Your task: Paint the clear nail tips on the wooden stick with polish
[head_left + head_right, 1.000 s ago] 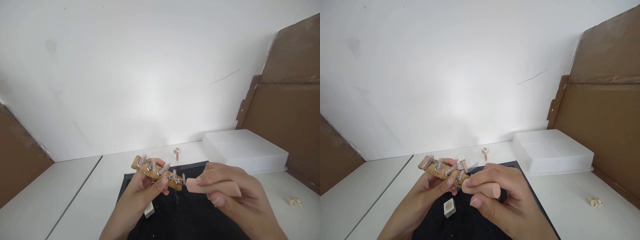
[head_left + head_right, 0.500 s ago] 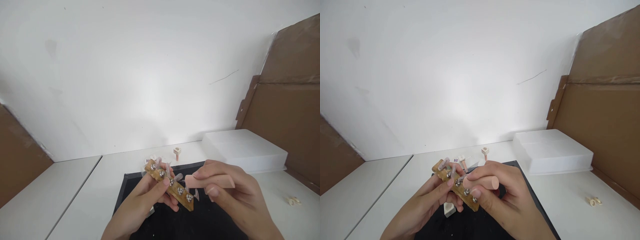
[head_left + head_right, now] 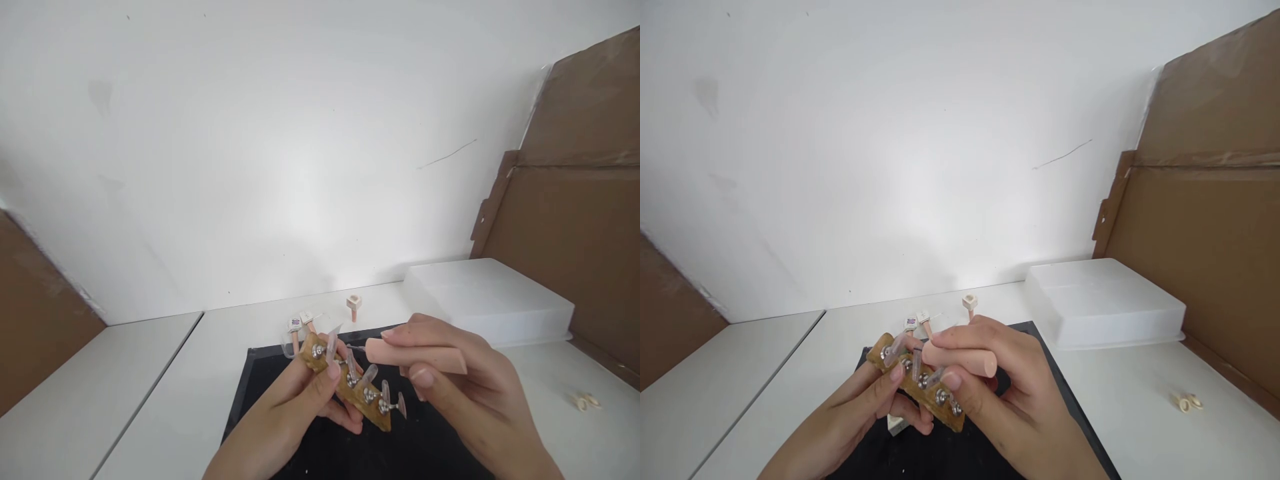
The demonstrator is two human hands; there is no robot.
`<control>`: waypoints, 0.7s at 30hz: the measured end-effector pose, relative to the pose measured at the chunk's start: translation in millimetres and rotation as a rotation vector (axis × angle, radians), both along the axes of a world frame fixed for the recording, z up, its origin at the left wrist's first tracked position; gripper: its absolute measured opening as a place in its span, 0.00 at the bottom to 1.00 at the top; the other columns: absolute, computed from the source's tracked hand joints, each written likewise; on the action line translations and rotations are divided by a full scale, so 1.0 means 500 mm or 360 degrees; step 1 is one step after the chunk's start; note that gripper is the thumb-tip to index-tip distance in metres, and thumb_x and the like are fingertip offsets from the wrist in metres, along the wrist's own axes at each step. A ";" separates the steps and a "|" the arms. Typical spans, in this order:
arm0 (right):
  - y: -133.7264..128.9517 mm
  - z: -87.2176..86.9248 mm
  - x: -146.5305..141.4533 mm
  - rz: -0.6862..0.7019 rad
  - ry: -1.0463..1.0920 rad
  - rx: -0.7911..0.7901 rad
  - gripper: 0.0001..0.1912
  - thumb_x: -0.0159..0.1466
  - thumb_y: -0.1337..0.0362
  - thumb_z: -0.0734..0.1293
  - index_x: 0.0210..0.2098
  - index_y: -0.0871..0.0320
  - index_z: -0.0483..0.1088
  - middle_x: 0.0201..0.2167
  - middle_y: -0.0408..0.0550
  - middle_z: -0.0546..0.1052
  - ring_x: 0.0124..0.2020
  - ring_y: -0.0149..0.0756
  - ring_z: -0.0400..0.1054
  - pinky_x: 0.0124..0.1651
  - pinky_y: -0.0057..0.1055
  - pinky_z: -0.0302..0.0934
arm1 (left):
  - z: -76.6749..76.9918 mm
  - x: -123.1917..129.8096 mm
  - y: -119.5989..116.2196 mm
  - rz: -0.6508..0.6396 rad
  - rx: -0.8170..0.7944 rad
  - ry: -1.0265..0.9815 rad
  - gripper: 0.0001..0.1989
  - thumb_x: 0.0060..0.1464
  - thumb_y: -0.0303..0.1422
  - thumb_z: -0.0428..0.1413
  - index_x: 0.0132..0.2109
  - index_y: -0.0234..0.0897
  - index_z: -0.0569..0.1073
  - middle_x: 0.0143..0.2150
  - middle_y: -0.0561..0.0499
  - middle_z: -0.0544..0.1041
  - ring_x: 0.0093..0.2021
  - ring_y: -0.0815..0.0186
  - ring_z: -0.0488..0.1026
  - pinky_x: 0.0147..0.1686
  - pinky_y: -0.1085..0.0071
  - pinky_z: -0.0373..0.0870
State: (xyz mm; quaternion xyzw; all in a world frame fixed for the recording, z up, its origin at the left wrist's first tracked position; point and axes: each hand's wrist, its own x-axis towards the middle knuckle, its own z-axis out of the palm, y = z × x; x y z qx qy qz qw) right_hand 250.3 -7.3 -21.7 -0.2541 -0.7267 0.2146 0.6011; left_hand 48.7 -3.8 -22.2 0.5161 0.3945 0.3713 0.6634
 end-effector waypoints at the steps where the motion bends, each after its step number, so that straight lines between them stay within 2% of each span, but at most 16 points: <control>1: 0.000 0.000 0.000 -0.0007 -0.0006 0.0001 0.11 0.67 0.66 0.67 0.48 0.46 0.76 0.36 0.41 0.86 0.29 0.34 0.76 0.34 0.30 0.69 | -0.001 0.000 -0.001 0.0005 0.0002 0.0010 0.22 0.52 0.51 0.59 0.45 0.39 0.76 0.31 0.51 0.79 0.34 0.63 0.78 0.43 0.63 0.74; 4: 0.002 0.006 0.001 0.0029 -0.0003 0.0001 0.11 0.67 0.67 0.68 0.46 0.46 0.76 0.29 0.41 0.84 0.25 0.34 0.74 0.29 0.29 0.68 | -0.002 0.000 -0.002 0.0015 0.0014 0.0050 0.23 0.53 0.52 0.58 0.48 0.40 0.75 0.32 0.51 0.80 0.36 0.61 0.79 0.46 0.61 0.72; 7: 0.003 0.017 -0.001 0.0173 0.0023 -0.0026 0.08 0.68 0.64 0.67 0.44 0.47 0.76 0.20 0.39 0.78 0.18 0.31 0.70 0.23 0.26 0.66 | 0.001 0.001 -0.001 0.0012 0.0037 0.0082 0.23 0.54 0.52 0.57 0.48 0.41 0.75 0.33 0.51 0.80 0.36 0.61 0.79 0.47 0.60 0.72; 11: 0.003 0.024 -0.007 0.0314 0.0073 -0.0067 0.07 0.69 0.61 0.65 0.41 0.49 0.77 0.21 0.41 0.78 0.20 0.31 0.71 0.26 0.27 0.69 | 0.009 0.003 0.001 -0.0016 0.0074 0.0111 0.18 0.56 0.50 0.56 0.45 0.42 0.75 0.34 0.53 0.77 0.36 0.63 0.78 0.45 0.61 0.73; 14: 0.004 0.018 -0.011 0.0326 0.0123 -0.0071 0.08 0.69 0.59 0.65 0.40 0.50 0.77 0.22 0.42 0.78 0.19 0.31 0.70 0.24 0.28 0.68 | 0.014 0.003 0.002 -0.0017 0.0083 0.0109 0.18 0.56 0.50 0.57 0.44 0.42 0.75 0.34 0.52 0.77 0.35 0.63 0.77 0.44 0.62 0.73; 18: 0.004 0.013 -0.012 0.0302 0.0119 -0.0063 0.09 0.70 0.58 0.64 0.38 0.48 0.77 0.22 0.44 0.80 0.18 0.34 0.70 0.21 0.31 0.66 | 0.015 -0.001 0.001 0.0020 0.0107 0.0111 0.18 0.56 0.49 0.56 0.44 0.41 0.76 0.35 0.51 0.77 0.36 0.61 0.78 0.44 0.62 0.74; 21: 0.002 0.012 -0.008 0.0158 0.0097 -0.0024 0.09 0.70 0.57 0.64 0.40 0.48 0.76 0.24 0.43 0.80 0.19 0.33 0.69 0.21 0.29 0.64 | 0.015 -0.003 -0.006 0.0049 0.0105 0.0123 0.19 0.55 0.51 0.56 0.43 0.42 0.76 0.34 0.51 0.78 0.36 0.60 0.78 0.44 0.61 0.74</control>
